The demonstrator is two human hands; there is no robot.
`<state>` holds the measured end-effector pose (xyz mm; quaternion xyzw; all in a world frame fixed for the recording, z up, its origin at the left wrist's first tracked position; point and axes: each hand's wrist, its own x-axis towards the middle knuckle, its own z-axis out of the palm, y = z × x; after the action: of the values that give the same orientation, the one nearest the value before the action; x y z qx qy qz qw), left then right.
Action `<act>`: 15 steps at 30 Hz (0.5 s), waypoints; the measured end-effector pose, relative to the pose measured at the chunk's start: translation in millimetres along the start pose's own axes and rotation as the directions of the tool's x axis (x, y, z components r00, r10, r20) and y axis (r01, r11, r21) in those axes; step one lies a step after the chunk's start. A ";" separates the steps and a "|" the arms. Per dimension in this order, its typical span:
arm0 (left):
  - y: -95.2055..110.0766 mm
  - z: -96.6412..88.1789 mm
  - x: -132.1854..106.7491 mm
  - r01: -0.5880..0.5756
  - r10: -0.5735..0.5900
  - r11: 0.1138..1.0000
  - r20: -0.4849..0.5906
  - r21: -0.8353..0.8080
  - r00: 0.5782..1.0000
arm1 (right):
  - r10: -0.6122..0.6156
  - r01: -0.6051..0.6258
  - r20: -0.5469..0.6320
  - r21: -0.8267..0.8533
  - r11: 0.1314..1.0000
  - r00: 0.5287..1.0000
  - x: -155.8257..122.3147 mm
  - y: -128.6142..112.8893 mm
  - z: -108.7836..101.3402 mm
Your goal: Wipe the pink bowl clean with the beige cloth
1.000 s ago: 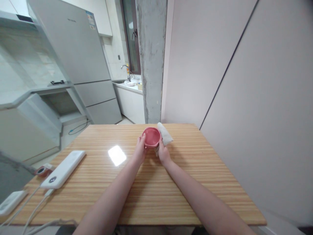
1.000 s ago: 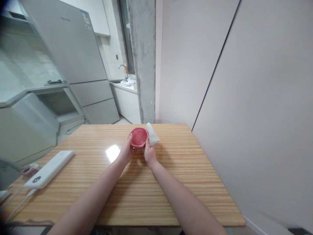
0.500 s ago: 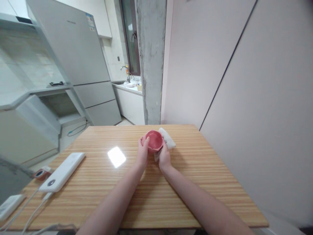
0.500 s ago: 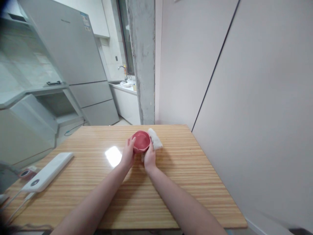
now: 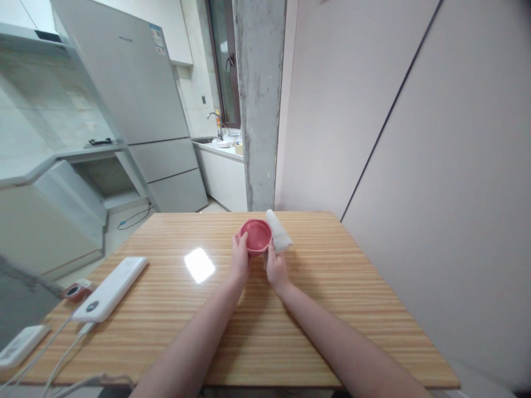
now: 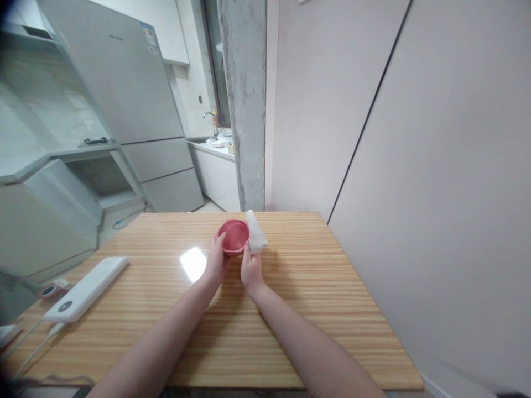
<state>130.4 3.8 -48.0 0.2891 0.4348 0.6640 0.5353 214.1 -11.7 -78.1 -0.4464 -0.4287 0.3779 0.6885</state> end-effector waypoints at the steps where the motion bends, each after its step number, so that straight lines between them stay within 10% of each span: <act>1: 0.5 0.3 -1.8 0.044 -0.045 0.998 0.032 0.036 0.998 | 0.022 -0.021 -0.057 0.011 1.000 0.998 2.3 -2.5 -2.1; 7: -0.6 2.9 -7.0 0.325 -0.365 0.926 0.233 0.193 0.901 | 0.039 -0.038 -0.121 0.008 0.999 0.992 36.6 -15.5 -29.6; 15: -7.1 2.2 -1.2 0.114 -0.114 0.985 0.002 -0.130 0.993 | -0.074 0.072 0.067 0.029 0.997 0.995 1.4 -1.4 0.1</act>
<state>135.8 3.6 -53.3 0.2264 0.4079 0.6599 0.5889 214.7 -10.9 -76.4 -0.4081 -0.4626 0.3732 0.6929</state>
